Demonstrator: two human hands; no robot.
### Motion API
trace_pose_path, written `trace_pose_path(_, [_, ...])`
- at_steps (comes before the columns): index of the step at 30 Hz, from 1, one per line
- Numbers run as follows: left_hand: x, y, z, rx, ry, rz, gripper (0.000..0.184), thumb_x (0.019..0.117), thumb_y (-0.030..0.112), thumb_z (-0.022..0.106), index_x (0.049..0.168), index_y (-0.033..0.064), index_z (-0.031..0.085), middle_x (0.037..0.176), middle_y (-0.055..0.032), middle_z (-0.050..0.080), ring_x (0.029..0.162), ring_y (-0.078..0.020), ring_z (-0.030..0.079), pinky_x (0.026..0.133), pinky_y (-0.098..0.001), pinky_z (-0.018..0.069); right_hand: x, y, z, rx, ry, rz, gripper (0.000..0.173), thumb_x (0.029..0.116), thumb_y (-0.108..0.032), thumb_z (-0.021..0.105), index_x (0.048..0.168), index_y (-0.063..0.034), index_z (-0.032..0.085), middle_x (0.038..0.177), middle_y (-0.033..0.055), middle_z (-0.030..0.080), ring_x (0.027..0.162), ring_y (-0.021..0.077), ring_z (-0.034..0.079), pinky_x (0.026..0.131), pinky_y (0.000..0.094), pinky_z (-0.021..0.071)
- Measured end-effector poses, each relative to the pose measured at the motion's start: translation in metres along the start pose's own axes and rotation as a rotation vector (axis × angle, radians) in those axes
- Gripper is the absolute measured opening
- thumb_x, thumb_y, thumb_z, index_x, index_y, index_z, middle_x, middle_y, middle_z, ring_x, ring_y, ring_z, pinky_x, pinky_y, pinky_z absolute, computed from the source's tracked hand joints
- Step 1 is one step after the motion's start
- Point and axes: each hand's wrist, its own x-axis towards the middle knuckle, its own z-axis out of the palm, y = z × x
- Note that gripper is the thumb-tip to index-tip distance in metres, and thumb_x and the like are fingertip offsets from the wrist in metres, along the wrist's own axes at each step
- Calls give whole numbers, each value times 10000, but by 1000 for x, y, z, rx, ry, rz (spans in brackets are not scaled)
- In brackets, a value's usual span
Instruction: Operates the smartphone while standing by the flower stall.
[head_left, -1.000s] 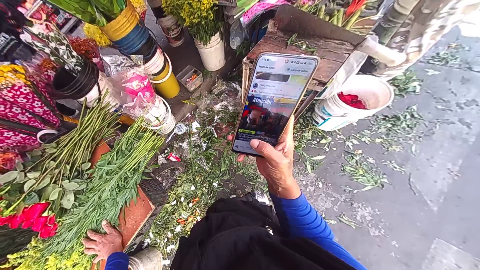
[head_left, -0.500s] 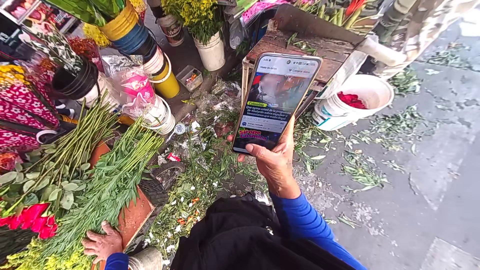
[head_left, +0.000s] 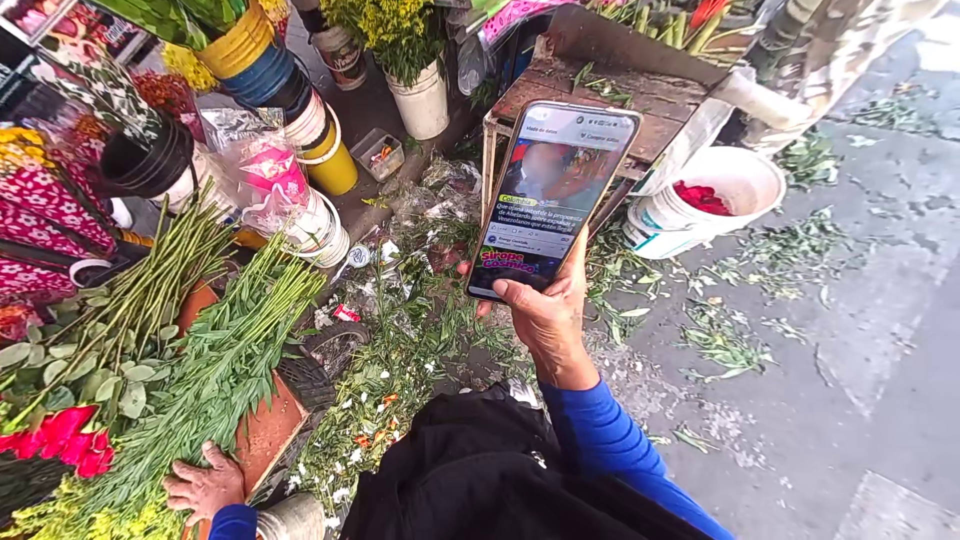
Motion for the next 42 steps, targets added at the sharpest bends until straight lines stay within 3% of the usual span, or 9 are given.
trace_pose_path(6, [0, 2, -1, -10, 2, -5, 847, 990, 733, 241, 1623, 170, 284, 1678, -209, 196, 1536, -452, 195, 1099, -763, 279, 6, 17, -19, -101, 72, 41, 795, 813, 88, 663, 1459, -190, 293, 1193, 125, 678, 908, 291, 749, 560, 371, 649])
trace_pose_path(13, [0, 1, -2, -13, -1, 12, 838, 999, 713, 246, 1624, 157, 275, 1679, -211, 188, 1537, -452, 192, 1105, -760, 273, 8, 24, -35, -96, 110, 51, 802, 807, 96, 662, 1460, -191, 294, 1194, 146, 678, 911, 315, 749, 548, 387, 647])
trace_pose_path(42, [2, -2, 2, -12, 9, 23, 855, 990, 734, 241, 1617, 154, 295, 1674, -217, 199, 1533, -458, 199, 1103, -756, 286, 5, 20, -34, -84, 74, 43, 806, 810, 97, 673, 1460, -188, 291, 1204, 150, 671, 912, 322, 746, 563, 396, 650])
